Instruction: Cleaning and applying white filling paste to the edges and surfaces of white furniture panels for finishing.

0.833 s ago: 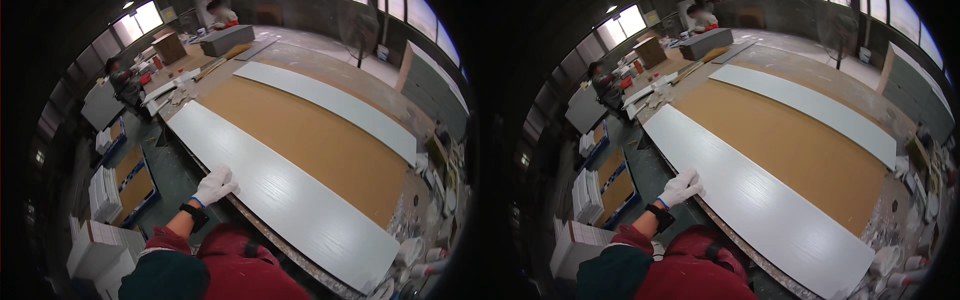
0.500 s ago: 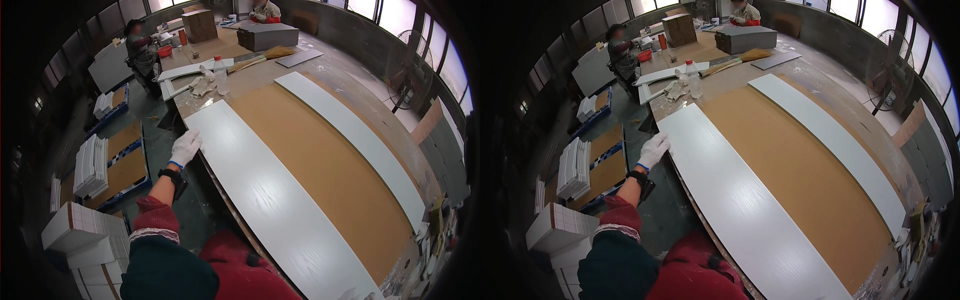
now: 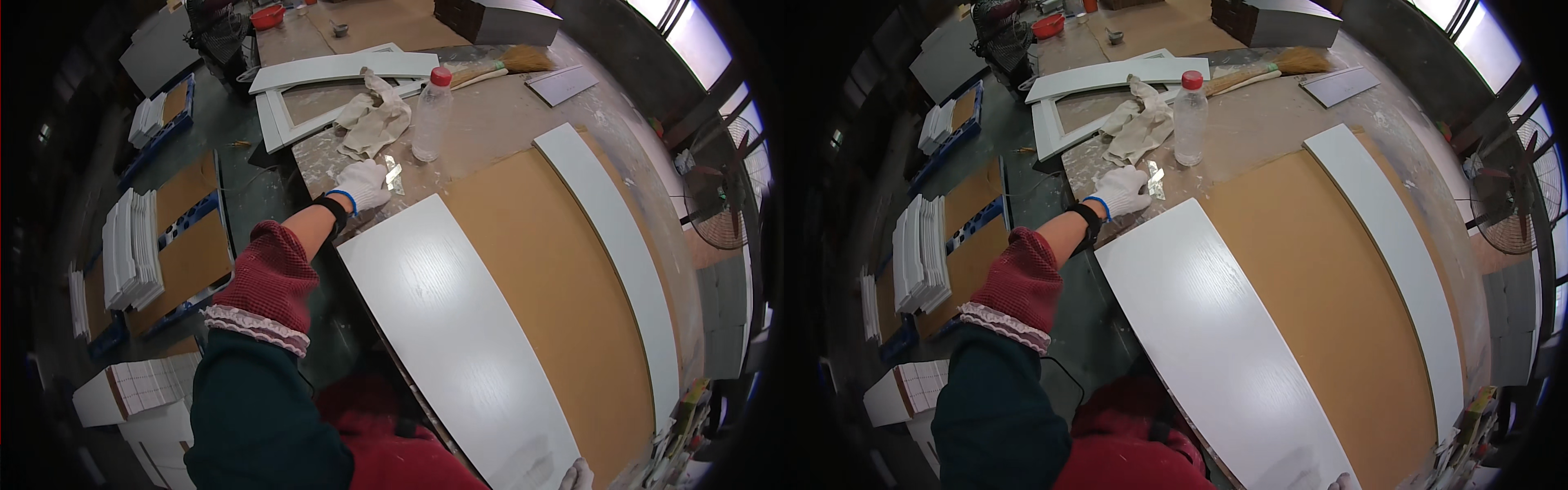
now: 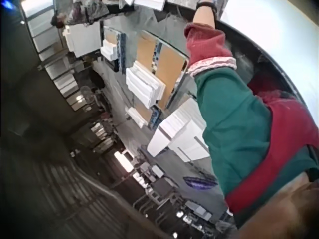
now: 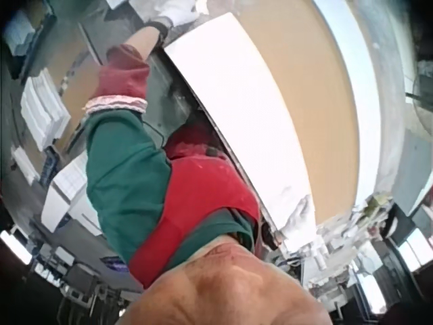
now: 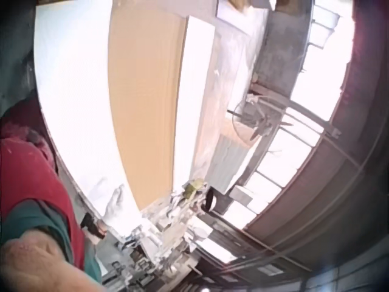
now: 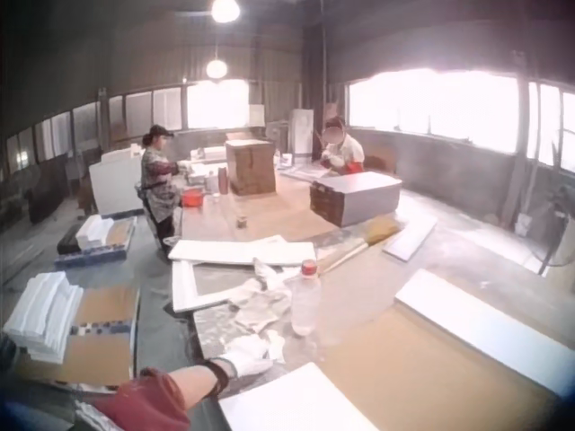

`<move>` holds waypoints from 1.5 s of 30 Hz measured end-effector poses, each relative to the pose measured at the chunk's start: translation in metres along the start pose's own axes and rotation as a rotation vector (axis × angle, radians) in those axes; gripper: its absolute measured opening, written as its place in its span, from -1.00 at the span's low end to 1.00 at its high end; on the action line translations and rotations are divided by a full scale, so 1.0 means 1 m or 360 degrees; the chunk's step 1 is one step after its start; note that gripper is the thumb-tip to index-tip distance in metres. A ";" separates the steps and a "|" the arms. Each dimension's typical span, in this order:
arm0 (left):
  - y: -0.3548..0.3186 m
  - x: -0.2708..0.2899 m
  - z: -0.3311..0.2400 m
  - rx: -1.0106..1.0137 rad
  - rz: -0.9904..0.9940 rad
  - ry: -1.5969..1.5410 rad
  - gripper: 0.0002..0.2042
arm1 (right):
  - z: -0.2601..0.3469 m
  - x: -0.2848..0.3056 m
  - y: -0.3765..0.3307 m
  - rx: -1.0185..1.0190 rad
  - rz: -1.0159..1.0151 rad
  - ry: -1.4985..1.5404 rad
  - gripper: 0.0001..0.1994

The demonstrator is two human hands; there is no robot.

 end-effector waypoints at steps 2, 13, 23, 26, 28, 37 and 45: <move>0.009 0.001 -0.002 0.0100 0.0047 -0.0087 -0.66 | 0.022 -0.006 0.005 -0.0044 0.0000 -0.0052 -0.78; 0.023 0.002 -0.013 -0.0052 0.0133 0.0121 -0.75 | 0.001 -0.044 -0.019 -0.0249 -0.0032 0.0465 -0.72; 0.031 0.000 -0.013 -0.0148 0.0085 0.0404 -0.77 | -0.027 -0.063 -0.036 -0.0428 -0.0136 0.0655 -0.70; 0.019 0.018 0.021 -0.0115 -0.0373 0.0016 -0.84 | -0.018 -0.069 -0.031 -0.0370 -0.0155 0.0801 -0.75; -0.017 0.074 0.025 0.0026 -0.0420 -0.0354 -0.89 | -0.014 -0.073 -0.026 -0.0577 -0.0172 0.1004 -0.75; -0.193 0.037 -0.185 -0.0750 0.1205 -0.2339 -0.86 | 0.171 -0.199 0.050 -0.0181 0.0589 0.1657 -0.70; -0.212 0.056 -0.229 -0.1480 0.0215 -0.1516 -0.70 | 0.068 -0.165 0.040 -0.0766 -0.0161 0.1550 -0.80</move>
Point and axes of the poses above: each hand's wrist, its own y-axis towards the middle knuckle, its own x-axis out of the back of the hand, z = x × y, the point moved 7 cm from there along y, towards the middle knuckle, and after that the axes turned 14 degrees about y, right-handed, at the moved point
